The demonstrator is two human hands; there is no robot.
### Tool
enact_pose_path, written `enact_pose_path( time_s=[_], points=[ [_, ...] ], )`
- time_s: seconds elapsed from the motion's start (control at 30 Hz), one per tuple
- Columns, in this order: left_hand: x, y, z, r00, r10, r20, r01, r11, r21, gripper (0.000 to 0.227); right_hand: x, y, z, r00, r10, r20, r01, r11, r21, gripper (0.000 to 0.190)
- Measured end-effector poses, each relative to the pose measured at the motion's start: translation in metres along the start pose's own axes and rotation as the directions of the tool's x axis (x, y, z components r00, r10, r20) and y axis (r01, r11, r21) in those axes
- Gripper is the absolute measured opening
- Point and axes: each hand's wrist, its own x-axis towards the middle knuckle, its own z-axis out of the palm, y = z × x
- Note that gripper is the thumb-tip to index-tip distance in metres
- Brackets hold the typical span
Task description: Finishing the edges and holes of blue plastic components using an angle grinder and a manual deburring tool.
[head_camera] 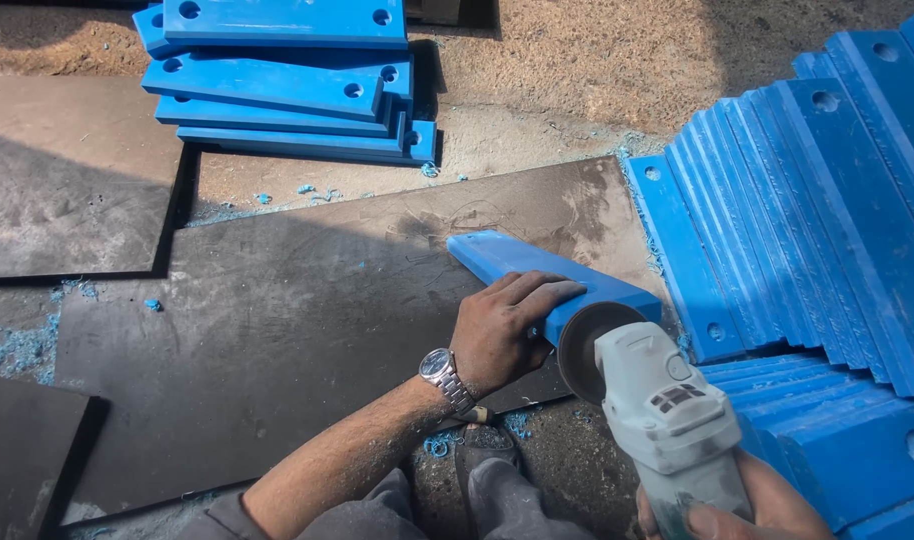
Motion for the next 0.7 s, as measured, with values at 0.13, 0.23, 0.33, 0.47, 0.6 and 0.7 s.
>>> enact_pose_path(
  time_s=[0.13, 0.23, 0.33, 0.47, 0.6, 0.7],
  points=[
    [-0.002, -0.004, -0.001, 0.998, 0.024, -0.059, -0.024, 1.0, -0.008, 0.068, -0.018, 0.01, -0.02, 0.998, 0.001, -0.058, 0.011, 0.981, 0.194, 0.09],
    [-0.004, -0.006, -0.007, 0.998, 0.009, -0.066, -0.011, 0.999, -0.035, 0.065, -0.021, 0.018, -0.058, 0.989, -0.032, -0.142, 0.074, 0.95, 0.302, 0.084],
    [-0.001, -0.011, -0.01, 0.996, 0.02, -0.09, -0.027, 0.997, -0.073, 0.063, -0.016, 0.026, -0.074, 0.972, -0.076, -0.221, 0.154, 0.92, 0.36, 0.081],
    [0.015, -0.049, -0.008, 0.99, -0.067, -0.123, 0.057, 0.994, -0.089, 0.059, 0.005, 0.061, -0.095, 0.973, -0.106, -0.204, 0.18, 0.903, 0.39, 0.078],
    [0.033, -0.125, 0.021, 0.937, -0.318, -0.144, 0.324, 0.946, 0.019, 0.05, 0.026, 0.076, -0.068, 0.975, -0.022, -0.223, 0.118, 0.897, 0.427, 0.076],
    [0.05, -0.161, 0.027, 0.927, -0.358, -0.111, 0.371, 0.919, 0.131, 0.048, 0.048, 0.085, -0.052, 0.961, 0.083, -0.263, 0.029, 0.918, 0.395, 0.077]
  ],
)
